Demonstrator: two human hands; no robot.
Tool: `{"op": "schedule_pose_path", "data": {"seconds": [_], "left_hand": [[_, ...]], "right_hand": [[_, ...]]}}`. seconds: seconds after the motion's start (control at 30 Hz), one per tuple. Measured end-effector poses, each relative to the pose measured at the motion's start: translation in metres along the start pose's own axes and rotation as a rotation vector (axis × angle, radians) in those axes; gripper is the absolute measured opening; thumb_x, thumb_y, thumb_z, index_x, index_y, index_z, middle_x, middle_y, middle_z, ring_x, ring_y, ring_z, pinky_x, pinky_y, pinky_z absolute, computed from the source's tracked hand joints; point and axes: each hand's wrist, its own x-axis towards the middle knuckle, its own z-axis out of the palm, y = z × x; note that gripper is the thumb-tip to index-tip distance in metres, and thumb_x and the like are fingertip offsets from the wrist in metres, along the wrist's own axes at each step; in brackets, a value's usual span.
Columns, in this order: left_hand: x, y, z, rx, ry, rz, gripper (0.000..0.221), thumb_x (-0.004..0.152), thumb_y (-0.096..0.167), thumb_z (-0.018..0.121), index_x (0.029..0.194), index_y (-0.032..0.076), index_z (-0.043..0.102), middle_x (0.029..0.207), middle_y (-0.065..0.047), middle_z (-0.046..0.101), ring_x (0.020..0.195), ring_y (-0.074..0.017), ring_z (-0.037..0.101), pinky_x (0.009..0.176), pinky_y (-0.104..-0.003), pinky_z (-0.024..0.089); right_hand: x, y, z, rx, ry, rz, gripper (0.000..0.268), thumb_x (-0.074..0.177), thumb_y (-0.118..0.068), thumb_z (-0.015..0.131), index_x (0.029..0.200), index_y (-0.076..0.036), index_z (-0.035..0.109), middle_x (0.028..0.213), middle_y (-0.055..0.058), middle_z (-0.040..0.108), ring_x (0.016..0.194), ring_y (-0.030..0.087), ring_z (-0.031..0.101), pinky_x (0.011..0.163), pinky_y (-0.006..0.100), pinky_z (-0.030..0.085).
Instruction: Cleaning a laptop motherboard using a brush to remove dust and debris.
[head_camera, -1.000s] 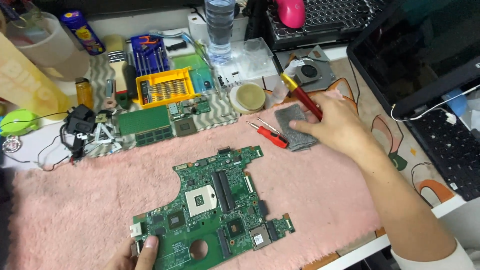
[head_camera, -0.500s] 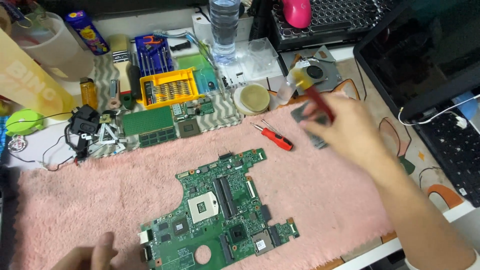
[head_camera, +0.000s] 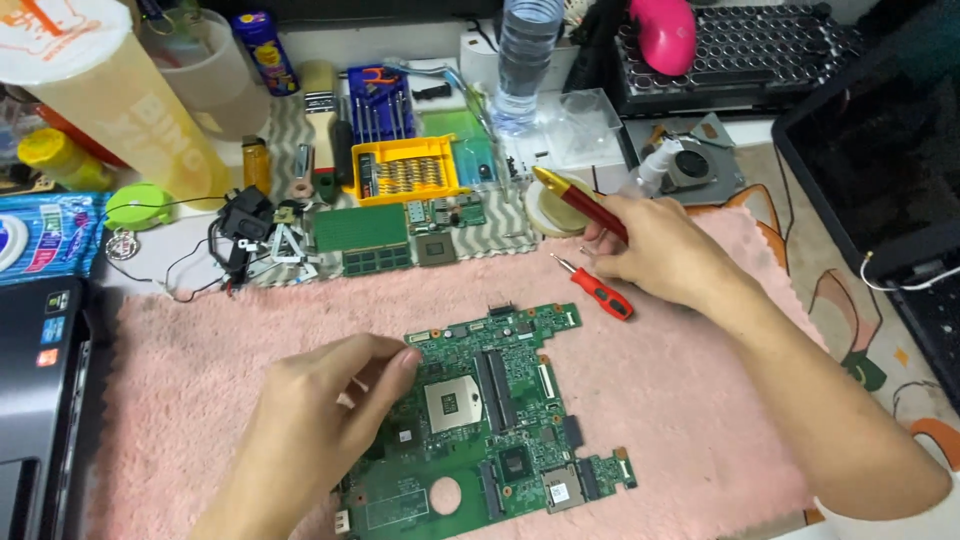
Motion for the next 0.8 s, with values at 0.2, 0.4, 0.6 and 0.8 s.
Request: {"op": "schedule_pose_path", "data": {"seconds": [0.2, 0.4, 0.6, 0.8], "left_hand": [[0.002, -0.026, 0.011, -0.078, 0.076, -0.111, 0.02, 0.106, 0.03, 0.076, 0.107, 0.014, 0.089, 0.085, 0.003, 0.092, 0.068, -0.0078, 0.082, 0.064, -0.026, 0.067], [0.001, -0.035, 0.016, -0.114, 0.083, -0.063, 0.018, 0.107, 0.027, 0.076, 0.105, 0.013, 0.088, 0.083, 0.003, 0.089, 0.067, -0.0078, 0.079, 0.065, -0.026, 0.065], [0.001, -0.037, 0.015, -0.182, 0.073, -0.103, 0.018, 0.107, 0.027, 0.077, 0.105, 0.013, 0.088, 0.081, 0.003, 0.089, 0.065, -0.0055, 0.077, 0.062, -0.024, 0.065], [0.001, -0.033, 0.01, -0.155, 0.098, -0.144, 0.018, 0.104, 0.028, 0.078, 0.107, 0.015, 0.091, 0.094, 0.001, 0.095, 0.078, -0.0083, 0.087, 0.072, -0.026, 0.068]], "right_hand": [[-0.004, -0.045, -0.014, -0.027, 0.128, -0.206, 0.013, 0.094, -0.016, 0.083, 0.105, -0.016, 0.076, 0.089, -0.004, 0.078, 0.079, 0.016, 0.067, 0.082, 0.034, 0.051], [0.036, -0.098, -0.003, -0.254, -0.101, -0.414, 0.022, 0.099, -0.02, 0.084, 0.116, -0.018, 0.069, 0.102, 0.006, 0.084, 0.089, 0.031, 0.077, 0.076, 0.048, 0.054], [0.05, -0.097, 0.014, -0.375, -0.204, -0.4, 0.025, 0.104, -0.018, 0.081, 0.122, -0.02, 0.063, 0.103, 0.003, 0.079, 0.086, 0.025, 0.074, 0.071, 0.048, 0.056], [0.003, -0.075, -0.014, -0.054, 0.044, -0.408, 0.025, 0.101, -0.011, 0.083, 0.124, -0.011, 0.074, 0.124, 0.007, 0.089, 0.115, 0.023, 0.086, 0.108, 0.044, 0.068]]}}
